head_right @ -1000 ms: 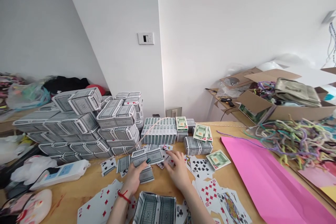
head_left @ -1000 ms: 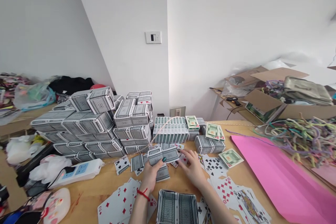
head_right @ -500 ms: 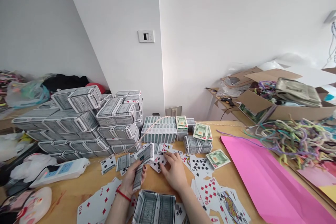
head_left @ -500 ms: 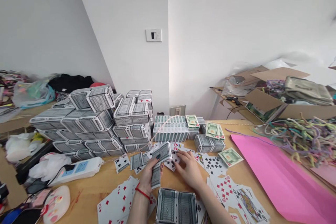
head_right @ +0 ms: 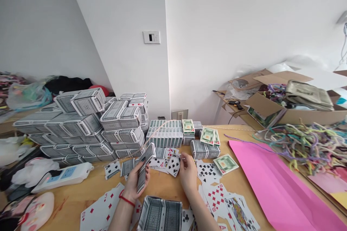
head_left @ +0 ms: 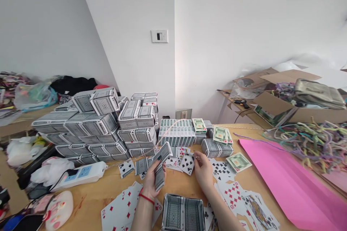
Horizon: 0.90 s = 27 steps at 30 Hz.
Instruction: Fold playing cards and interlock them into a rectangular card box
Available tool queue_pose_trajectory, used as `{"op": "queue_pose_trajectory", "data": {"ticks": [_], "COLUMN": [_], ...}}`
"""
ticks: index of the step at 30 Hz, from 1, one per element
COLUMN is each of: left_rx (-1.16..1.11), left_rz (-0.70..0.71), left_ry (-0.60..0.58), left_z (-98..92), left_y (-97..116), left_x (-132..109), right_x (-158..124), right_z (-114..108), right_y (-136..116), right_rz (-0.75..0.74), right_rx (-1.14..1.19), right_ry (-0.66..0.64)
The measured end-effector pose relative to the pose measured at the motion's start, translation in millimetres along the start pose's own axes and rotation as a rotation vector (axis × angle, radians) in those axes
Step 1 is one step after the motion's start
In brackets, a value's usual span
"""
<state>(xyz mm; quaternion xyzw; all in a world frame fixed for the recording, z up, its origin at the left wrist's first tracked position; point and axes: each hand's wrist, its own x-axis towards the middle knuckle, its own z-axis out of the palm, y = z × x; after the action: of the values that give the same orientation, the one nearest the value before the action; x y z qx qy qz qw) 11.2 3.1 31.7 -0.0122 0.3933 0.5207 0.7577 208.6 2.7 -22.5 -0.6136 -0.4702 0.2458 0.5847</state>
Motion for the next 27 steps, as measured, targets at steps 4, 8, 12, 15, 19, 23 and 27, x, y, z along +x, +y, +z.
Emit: {"op": "queue_pose_trajectory", "data": {"ticks": [4, 8, 12, 15, 19, 23, 27], "left_rx": [0.113, 0.264, 0.353, 0.440, 0.526, 0.601, 0.636], "left_rz": [0.116, 0.222, 0.399, 0.459, 0.549, 0.607, 0.564], "left_ry": [0.012, 0.017, -0.088, -0.171, -0.169, -0.118, -0.060], "left_z": [-0.5, -4.4, -8.0, -8.5, -8.3, -9.7, -10.0], "left_y": [-4.1, -10.7, -15.2, -15.8, -16.5, -16.8, -14.4], "left_x": [2.8, 7.2, 10.5, 10.9, 10.6, 10.6, 10.4], "right_x": [0.6, 1.5, 2.0, 1.3, 0.9, 2.0, 2.6], "right_z": [-0.9, -4.2, -5.9, -5.2, -5.8, -7.1, -6.7], "right_y": [-0.4, -8.7, -16.0, -17.5, -19.5, -21.5, -21.9], "right_rz": [0.134, 0.187, 0.161, 0.259, 0.390, 0.400, 0.418], "right_rx": [0.169, 0.190, 0.205, 0.410, 0.766, 0.922, 0.894], "right_ry": [-0.012, -0.043, -0.110, -0.178, -0.257, -0.297, -0.349]}}
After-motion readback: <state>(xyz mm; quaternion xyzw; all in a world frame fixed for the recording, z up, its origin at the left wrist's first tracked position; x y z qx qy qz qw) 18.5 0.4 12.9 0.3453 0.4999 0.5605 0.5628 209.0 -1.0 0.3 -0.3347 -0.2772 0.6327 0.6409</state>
